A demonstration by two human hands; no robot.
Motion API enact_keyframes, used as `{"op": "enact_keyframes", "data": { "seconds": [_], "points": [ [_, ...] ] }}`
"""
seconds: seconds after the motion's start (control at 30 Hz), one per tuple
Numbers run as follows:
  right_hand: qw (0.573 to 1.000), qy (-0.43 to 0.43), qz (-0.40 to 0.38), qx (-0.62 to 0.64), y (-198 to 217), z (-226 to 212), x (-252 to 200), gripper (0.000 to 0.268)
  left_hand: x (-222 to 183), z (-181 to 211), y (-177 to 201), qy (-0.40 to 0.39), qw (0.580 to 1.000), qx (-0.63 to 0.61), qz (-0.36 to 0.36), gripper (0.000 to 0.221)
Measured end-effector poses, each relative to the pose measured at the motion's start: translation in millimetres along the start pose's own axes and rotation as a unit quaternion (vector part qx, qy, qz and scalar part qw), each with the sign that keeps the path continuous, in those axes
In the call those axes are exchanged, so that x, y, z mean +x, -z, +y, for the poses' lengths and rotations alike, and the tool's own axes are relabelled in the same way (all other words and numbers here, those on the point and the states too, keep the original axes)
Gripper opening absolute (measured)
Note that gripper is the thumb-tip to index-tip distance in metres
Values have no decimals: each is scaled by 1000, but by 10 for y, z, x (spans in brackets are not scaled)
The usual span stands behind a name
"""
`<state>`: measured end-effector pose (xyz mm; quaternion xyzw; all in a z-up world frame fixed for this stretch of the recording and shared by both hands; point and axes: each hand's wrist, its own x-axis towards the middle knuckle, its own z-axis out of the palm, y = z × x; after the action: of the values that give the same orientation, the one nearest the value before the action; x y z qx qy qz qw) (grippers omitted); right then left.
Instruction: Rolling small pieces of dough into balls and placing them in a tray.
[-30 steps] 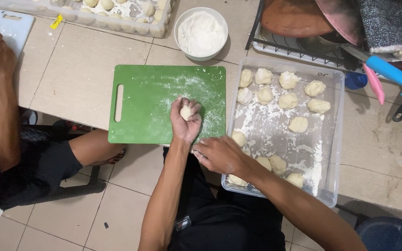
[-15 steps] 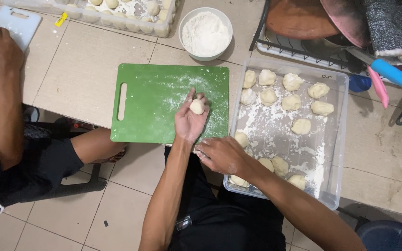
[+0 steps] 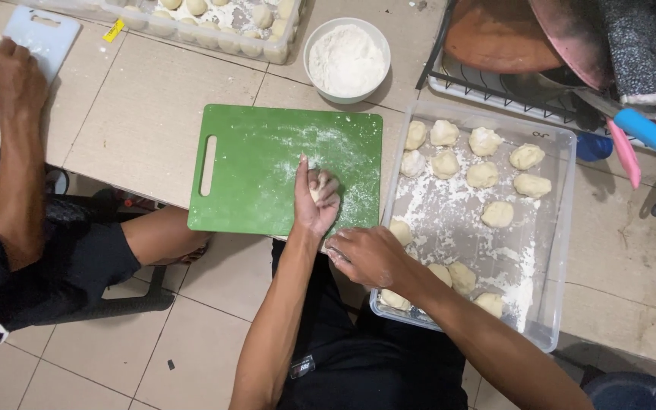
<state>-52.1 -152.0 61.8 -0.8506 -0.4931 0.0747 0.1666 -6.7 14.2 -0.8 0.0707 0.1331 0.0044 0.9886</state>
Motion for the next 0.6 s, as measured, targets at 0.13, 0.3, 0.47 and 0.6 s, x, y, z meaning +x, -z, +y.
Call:
{"op": "enact_keyframes", "data": {
  "seconds": [0.13, 0.3, 0.47, 0.6],
  "points": [
    [1000, -9, -9, 10, -26, 15, 0, 29, -76, 14, -160, 24, 999, 25, 3, 63],
    [999, 7, 27, 41, -41, 56, 5, 26, 8, -43, -98, 24, 999, 42, 5, 51],
    [967, 12, 142, 213, 280, 46, 75, 20, 42, -121, -24, -73, 990, 79, -89, 11],
    [969, 39, 171, 173, 58, 103, 63, 17, 71, -114, 74, -63, 993, 77, -66, 16]
  ]
}}
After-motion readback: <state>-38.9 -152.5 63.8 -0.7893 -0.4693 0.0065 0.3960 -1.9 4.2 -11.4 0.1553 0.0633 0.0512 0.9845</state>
